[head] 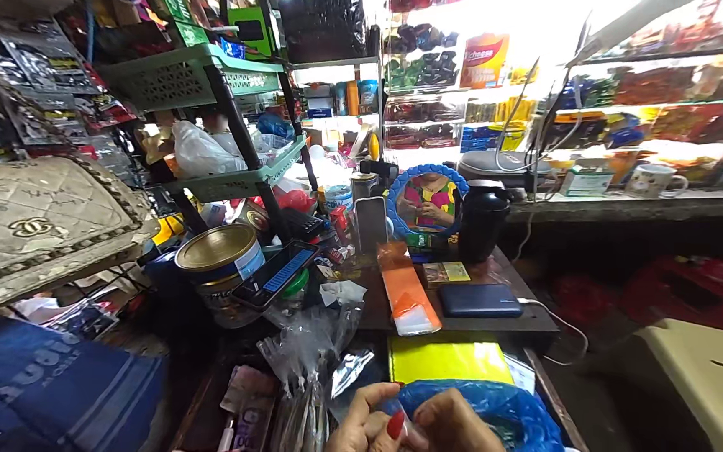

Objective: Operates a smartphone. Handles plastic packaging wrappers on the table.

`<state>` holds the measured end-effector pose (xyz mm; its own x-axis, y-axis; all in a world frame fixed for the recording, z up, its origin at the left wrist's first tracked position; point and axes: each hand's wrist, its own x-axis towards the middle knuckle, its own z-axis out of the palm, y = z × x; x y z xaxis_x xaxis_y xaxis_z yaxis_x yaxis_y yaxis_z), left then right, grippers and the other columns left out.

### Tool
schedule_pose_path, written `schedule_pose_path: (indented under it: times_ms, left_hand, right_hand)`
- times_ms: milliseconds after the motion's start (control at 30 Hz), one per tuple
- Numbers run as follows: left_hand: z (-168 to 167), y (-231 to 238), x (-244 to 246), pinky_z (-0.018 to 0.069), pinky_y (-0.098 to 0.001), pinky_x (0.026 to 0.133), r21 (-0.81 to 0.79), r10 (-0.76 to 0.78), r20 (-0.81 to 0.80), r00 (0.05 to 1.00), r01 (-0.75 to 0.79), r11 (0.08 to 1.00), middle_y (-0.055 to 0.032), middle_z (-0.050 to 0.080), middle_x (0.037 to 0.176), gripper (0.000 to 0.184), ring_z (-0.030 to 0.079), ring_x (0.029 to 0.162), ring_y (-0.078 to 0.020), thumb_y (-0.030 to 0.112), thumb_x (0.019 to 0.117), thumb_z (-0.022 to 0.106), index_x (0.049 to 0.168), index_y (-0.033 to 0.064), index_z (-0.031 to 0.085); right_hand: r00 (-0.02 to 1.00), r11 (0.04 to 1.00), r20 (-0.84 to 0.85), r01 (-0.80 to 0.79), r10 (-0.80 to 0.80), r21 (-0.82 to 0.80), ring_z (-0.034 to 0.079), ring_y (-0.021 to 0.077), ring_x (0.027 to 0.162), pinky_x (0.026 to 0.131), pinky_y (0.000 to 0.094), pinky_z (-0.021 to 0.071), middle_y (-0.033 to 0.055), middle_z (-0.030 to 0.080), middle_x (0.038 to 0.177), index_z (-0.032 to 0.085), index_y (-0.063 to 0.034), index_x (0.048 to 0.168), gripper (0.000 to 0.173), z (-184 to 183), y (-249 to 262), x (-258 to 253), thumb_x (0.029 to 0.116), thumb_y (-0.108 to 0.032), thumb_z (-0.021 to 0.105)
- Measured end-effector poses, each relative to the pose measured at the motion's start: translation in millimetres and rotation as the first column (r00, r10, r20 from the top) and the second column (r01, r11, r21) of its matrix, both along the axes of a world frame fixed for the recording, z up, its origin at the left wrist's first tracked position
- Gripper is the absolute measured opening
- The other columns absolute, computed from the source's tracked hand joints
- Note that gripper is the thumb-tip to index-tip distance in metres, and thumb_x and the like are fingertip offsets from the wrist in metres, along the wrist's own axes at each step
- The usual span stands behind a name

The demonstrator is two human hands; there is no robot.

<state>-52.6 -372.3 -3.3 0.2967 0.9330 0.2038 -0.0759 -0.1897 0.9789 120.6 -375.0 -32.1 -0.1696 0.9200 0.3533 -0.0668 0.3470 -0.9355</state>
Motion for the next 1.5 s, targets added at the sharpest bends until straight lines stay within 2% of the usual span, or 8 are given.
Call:
schedule_pose_path:
  times_ms: [200,367,467,567,700,933,1100,1500]
  left_hand:
    - [-11,16,3,0.0646,-0.0314,0.073,0.128,0.126,0.017,0.992,-0.128,0.983,-0.0050,0.075,0.098,0.034,0.075,0.085,-0.0123,-0.004,0.0901,0.070,0.122,-0.0078,0.060]
    - [-37,45,-7,0.0487,-0.0364,0.108,0.166,-0.084,-0.137,0.987,0.106,0.980,-0.0162,0.061,0.136,0.048,0.057,0.130,-0.0185,0.026,0.0885,0.078,0.123,-0.0059,0.066]
    - [-37,40,6,0.0568,-0.0236,0.081,0.091,-0.023,-0.060,0.998,0.028,0.995,0.0017,0.072,0.087,0.008,0.068,0.084,-0.0022,0.007,0.0938,0.069,0.091,-0.0008,0.069]
    - [-31,39,10,0.0513,-0.0167,0.059,0.104,0.029,-0.092,0.995,-0.019,0.994,0.0050,0.065,0.073,0.009,0.058,0.061,0.0033,0.007,0.0914,0.072,0.091,-0.0007,0.067]
    - [-21,42,5,0.0486,-0.0186,0.062,0.186,-0.031,-0.271,0.962,0.084,0.979,-0.0031,0.066,0.074,0.018,0.057,0.064,-0.0006,0.013,0.0909,0.074,0.091,-0.0045,0.069]
    - [-19,50,2,0.0502,-0.0229,0.063,0.334,-0.022,-0.417,0.909,0.175,0.926,-0.0117,0.069,0.075,0.021,0.061,0.064,-0.0096,0.016,0.0919,0.074,0.093,-0.0052,0.071]
    - [-17,62,3,0.0507,-0.0224,0.062,0.405,0.005,-0.440,0.898,0.193,0.894,-0.0097,0.069,0.074,0.021,0.061,0.063,-0.0095,0.019,0.0911,0.075,0.092,-0.0019,0.072]
    - [-30,74,19,0.0548,-0.0268,0.067,0.584,0.241,-0.393,0.887,0.038,0.811,-0.0081,0.069,0.085,0.028,0.064,0.073,-0.0128,0.030,0.0862,0.080,0.099,0.0055,0.075]
  right_hand:
    - [0.977,0.981,-0.213,-0.034,-0.007,-0.189,0.075,0.0142,0.076,0.072,0.0353,0.0644,0.0029,0.077,0.089,0.069,-0.0029,0.097,0.010,-6,2,34,0.0932,0.005,0.064]
    - [0.954,0.943,-0.298,-0.115,0.017,-0.312,0.076,0.0176,0.077,0.073,0.0367,0.0646,0.0055,0.078,0.089,0.068,-0.0037,0.101,0.011,0,1,44,0.0978,0.002,0.060]
    - [0.964,0.937,-0.265,-0.116,0.025,-0.330,0.075,0.0145,0.080,0.076,0.0359,0.0638,0.0011,0.076,0.089,0.066,-0.0065,0.101,0.014,2,4,51,0.1026,-0.002,0.052]
    - [0.950,0.894,-0.287,-0.233,0.125,-0.382,0.075,0.0187,0.090,0.083,0.0384,0.0627,0.0057,0.077,0.099,0.064,-0.0035,0.114,0.031,6,11,63,0.1091,-0.018,0.037]
    - [0.947,0.823,-0.221,-0.312,0.232,-0.475,0.074,0.0209,0.097,0.088,0.0397,0.0616,0.0088,0.075,0.109,0.063,0.0022,0.125,0.028,20,19,72,0.1008,-0.010,0.053]
    - [0.974,0.962,0.211,-0.020,0.079,-0.271,0.065,0.0046,0.060,0.060,0.0253,0.0565,-0.0039,0.069,0.068,0.070,-0.0046,0.084,0.011,11,26,68,0.0915,-0.012,0.073]
    - [0.992,0.961,0.106,-0.032,0.064,-0.276,0.074,0.0119,0.077,0.077,0.0322,0.0636,0.0038,0.076,0.088,0.073,0.0025,0.101,0.011,7,25,65,0.0963,-0.003,0.064]
    - [0.993,0.947,-0.037,0.099,-0.116,-0.306,0.071,0.0104,0.067,0.067,0.0288,0.0614,0.0013,0.074,0.077,0.071,-0.0025,0.091,0.005,5,21,61,0.0914,0.001,0.068]
